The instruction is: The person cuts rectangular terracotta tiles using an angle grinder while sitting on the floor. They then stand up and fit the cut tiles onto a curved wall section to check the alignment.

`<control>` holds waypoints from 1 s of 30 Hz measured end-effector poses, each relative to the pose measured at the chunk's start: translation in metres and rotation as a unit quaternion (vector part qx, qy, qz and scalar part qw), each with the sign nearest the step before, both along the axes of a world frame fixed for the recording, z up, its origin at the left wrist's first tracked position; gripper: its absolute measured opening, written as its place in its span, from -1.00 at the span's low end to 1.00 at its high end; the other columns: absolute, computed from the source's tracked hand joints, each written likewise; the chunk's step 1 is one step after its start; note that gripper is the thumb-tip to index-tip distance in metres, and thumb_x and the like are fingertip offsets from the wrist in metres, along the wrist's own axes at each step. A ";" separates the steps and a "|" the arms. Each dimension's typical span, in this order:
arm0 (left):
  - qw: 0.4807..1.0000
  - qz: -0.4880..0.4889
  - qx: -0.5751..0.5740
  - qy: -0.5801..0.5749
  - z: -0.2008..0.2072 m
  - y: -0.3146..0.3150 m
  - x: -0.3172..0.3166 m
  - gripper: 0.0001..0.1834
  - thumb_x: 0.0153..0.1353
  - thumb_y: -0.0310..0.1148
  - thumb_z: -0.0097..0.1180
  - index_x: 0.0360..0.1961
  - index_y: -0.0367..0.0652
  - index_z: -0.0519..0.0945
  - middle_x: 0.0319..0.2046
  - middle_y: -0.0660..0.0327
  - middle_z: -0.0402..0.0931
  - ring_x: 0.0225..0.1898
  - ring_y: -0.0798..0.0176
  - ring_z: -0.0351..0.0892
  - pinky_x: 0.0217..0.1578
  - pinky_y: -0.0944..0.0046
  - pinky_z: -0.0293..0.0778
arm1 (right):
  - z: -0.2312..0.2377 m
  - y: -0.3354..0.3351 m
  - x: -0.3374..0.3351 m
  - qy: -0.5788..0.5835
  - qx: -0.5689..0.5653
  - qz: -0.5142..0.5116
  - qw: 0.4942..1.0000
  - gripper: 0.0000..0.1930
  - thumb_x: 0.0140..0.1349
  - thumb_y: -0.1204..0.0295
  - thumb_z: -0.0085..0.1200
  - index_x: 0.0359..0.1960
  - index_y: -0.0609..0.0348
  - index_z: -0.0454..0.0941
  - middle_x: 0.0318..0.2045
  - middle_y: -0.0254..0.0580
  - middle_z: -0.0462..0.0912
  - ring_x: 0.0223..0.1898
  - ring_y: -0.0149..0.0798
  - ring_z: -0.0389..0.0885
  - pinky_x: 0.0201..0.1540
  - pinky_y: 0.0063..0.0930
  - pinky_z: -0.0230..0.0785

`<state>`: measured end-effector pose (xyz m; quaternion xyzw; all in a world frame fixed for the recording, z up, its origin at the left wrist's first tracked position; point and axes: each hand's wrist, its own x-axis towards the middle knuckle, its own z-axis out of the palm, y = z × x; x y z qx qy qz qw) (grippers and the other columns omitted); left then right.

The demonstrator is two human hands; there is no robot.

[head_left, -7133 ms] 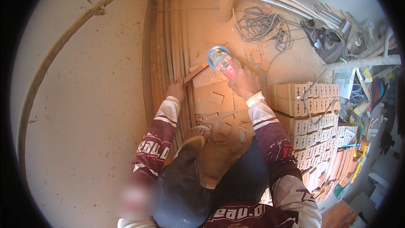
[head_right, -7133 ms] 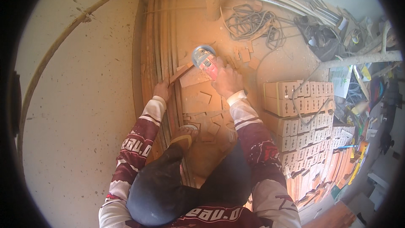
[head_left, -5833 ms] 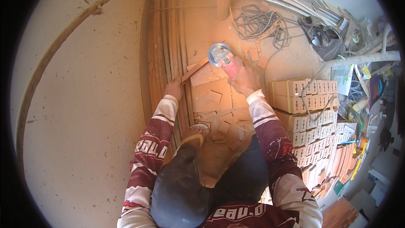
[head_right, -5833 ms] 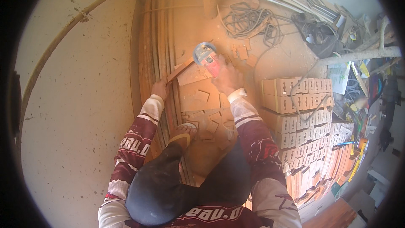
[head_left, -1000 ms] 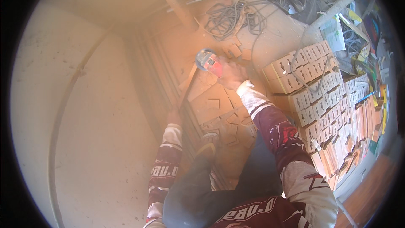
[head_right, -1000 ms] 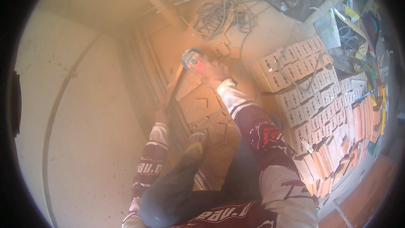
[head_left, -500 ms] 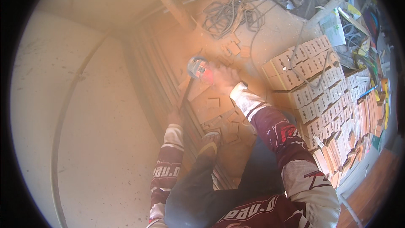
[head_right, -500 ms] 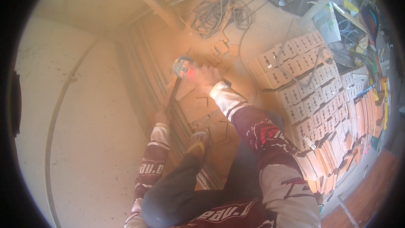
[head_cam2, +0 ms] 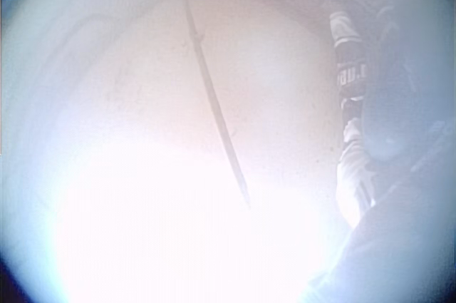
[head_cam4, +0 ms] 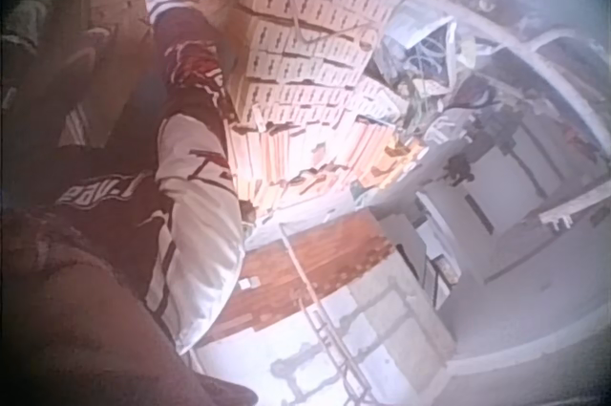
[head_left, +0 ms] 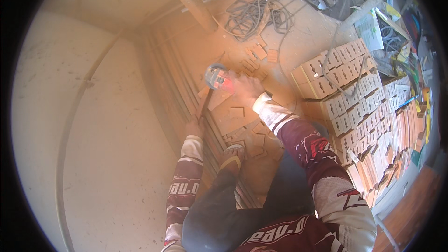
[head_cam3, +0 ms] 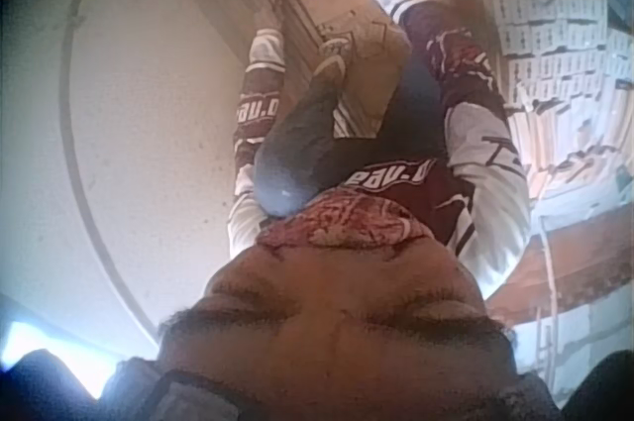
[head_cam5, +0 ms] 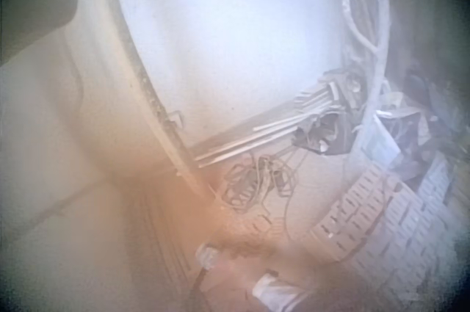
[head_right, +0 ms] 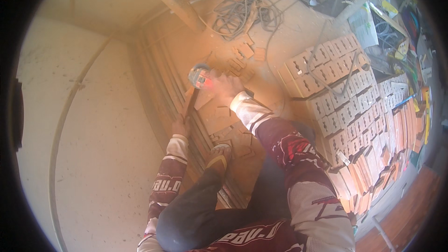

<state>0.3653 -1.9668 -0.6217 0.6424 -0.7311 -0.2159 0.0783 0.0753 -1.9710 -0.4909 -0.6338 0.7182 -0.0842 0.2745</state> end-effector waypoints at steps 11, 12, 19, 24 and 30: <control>0.999 -0.020 -0.024 -0.010 -0.007 -0.002 0.005 -0.75 0.21 -0.28 0.14 -0.32 -0.27 0.44 -0.43 -0.24 0.54 -0.32 -0.36 0.54 -0.33 -0.18 0.43 | -0.005 -0.005 -0.006 0.058 -0.045 -0.014 0.997 -0.56 0.13 0.35 0.14 0.01 0.18 0.29 -0.25 0.13 0.64 -0.19 0.07 0.67 -0.18 -0.11 0.51; 0.999 -0.022 -0.030 -0.004 -0.007 -0.002 0.005 -0.75 0.21 -0.28 0.14 -0.32 -0.27 0.44 -0.43 -0.24 0.53 -0.32 -0.36 0.54 -0.33 -0.18 0.43 | -0.014 -0.008 -0.005 0.050 -0.024 -0.017 0.998 -0.47 0.10 0.32 0.19 0.07 0.16 0.26 -0.22 0.14 0.63 -0.15 0.09 0.65 -0.13 -0.09 0.48; 1.000 -0.005 -0.012 0.003 -0.003 -0.002 0.001 -0.75 0.19 -0.29 0.14 -0.34 -0.28 0.45 -0.46 -0.24 0.53 -0.34 -0.36 0.54 -0.34 -0.18 0.43 | -0.009 0.002 0.012 0.036 -0.007 0.041 0.998 -0.39 0.05 0.29 0.25 0.11 0.16 0.25 -0.20 0.16 0.61 -0.15 0.10 0.65 -0.15 -0.09 0.49; 0.999 -0.021 -0.035 0.008 -0.008 -0.002 0.008 -0.74 0.21 -0.28 0.13 -0.33 -0.28 0.43 -0.47 -0.24 0.52 -0.35 -0.36 0.53 -0.35 -0.17 0.42 | -0.002 0.000 0.008 0.046 -0.048 0.017 0.998 -0.49 0.08 0.39 0.16 0.06 0.22 0.29 -0.24 0.16 0.62 -0.21 0.07 0.68 -0.21 -0.13 0.51; 1.000 -0.020 -0.004 0.009 0.001 -0.003 0.000 -0.75 0.22 -0.28 0.11 -0.32 -0.28 0.42 -0.47 -0.25 0.51 -0.35 -0.37 0.52 -0.37 -0.18 0.40 | -0.007 -0.001 0.010 0.041 -0.011 0.026 0.999 -0.32 0.03 0.32 0.27 0.18 0.17 0.22 -0.19 0.15 0.60 -0.15 0.08 0.65 -0.15 -0.08 0.49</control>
